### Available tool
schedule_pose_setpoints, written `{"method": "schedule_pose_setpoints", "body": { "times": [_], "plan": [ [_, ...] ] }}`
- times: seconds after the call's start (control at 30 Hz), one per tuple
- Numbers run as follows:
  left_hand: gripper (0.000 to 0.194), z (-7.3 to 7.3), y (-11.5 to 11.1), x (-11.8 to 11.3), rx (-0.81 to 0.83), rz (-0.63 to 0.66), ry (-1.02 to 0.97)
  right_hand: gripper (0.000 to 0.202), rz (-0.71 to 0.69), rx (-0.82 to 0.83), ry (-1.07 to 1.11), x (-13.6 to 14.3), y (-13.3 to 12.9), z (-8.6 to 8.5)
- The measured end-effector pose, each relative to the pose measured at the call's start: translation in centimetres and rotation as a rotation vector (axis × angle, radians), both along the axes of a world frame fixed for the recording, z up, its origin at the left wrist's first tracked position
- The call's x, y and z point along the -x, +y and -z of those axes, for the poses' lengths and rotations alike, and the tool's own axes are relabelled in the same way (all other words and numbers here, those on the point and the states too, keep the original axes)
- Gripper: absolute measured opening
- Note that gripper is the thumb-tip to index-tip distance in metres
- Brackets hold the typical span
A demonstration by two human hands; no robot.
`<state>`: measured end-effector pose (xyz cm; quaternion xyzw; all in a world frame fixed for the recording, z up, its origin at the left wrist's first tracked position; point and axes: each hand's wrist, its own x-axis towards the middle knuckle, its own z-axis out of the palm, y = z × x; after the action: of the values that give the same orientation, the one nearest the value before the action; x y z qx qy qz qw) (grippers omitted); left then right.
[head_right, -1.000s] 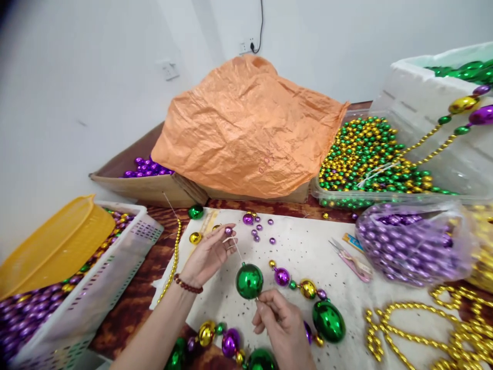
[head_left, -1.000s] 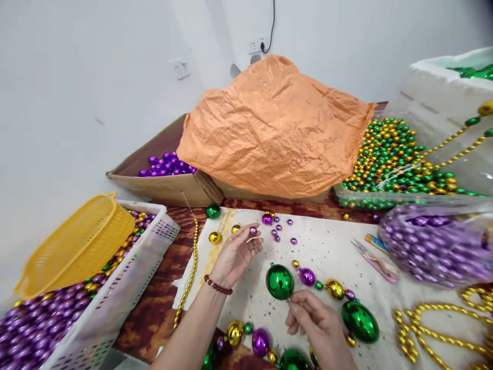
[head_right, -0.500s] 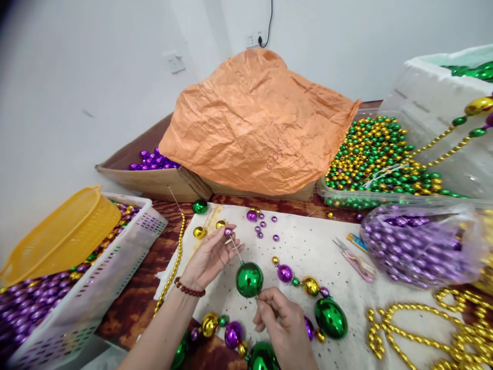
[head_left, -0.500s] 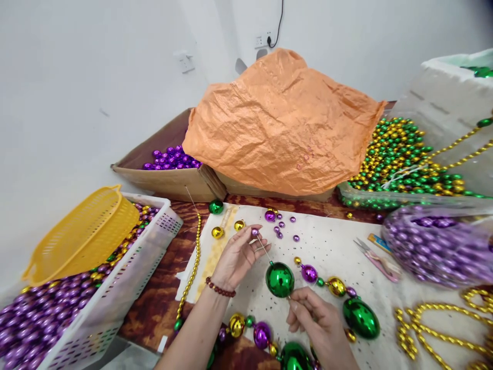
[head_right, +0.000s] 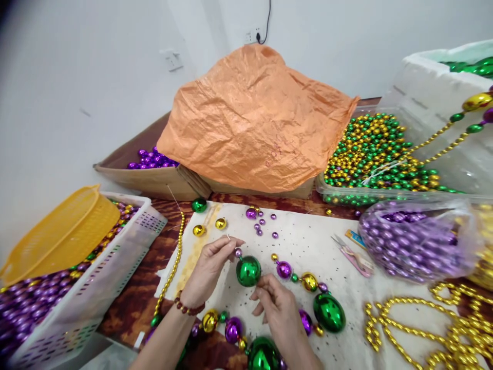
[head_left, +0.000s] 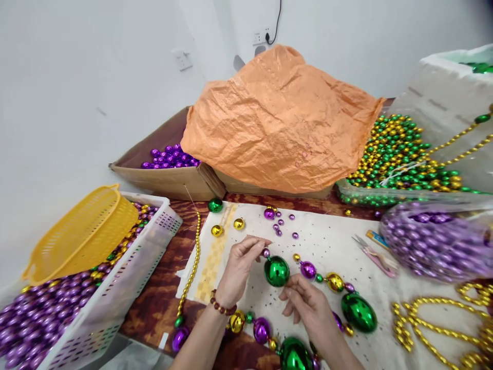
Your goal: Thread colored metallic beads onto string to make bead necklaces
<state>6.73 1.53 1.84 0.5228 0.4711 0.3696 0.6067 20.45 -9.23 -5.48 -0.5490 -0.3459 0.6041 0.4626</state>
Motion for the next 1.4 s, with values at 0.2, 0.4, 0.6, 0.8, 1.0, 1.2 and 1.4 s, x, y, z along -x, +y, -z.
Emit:
{"method": "schedule_pose_setpoints", "body": {
  "times": [0.2,0.4,0.6,0.8,1.0,1.2,1.4],
  "plan": [
    [0.025,-0.6,-1.1,-0.2,-0.126,-0.015,0.121,0.024,-0.137,0.029,-0.182,-1.4,-0.4,0.6],
    [0.025,-2.2,-2.1,-0.1,-0.239,-0.007,0.191,0.025,-0.118,-0.229,-0.658,-2.7,0.6,-2.6],
    [0.022,-4.1,-3.4,-0.1,-0.307,0.034,0.176,0.028,-0.183,-0.473,-0.525,-1.0,2.0,-6.0],
    [0.019,-4.0,-3.8,1.3,-0.298,0.056,0.142,0.025,-0.274,-0.492,-0.651,-0.6,2.0,-4.9],
    [0.033,-0.8,-2.3,2.5,-0.066,0.083,0.165,0.023,-0.253,-0.406,-0.567,-1.2,2.3,-5.2],
    [0.057,0.5,-4.2,-0.2,-0.173,0.602,0.404,0.024,-0.097,-0.320,-0.296,-3.3,2.6,-5.5],
    [0.028,1.6,-5.7,-4.3,-0.353,0.560,0.610,0.025,0.039,-0.258,-0.202,-6.2,2.5,-6.1]
  ]
}}
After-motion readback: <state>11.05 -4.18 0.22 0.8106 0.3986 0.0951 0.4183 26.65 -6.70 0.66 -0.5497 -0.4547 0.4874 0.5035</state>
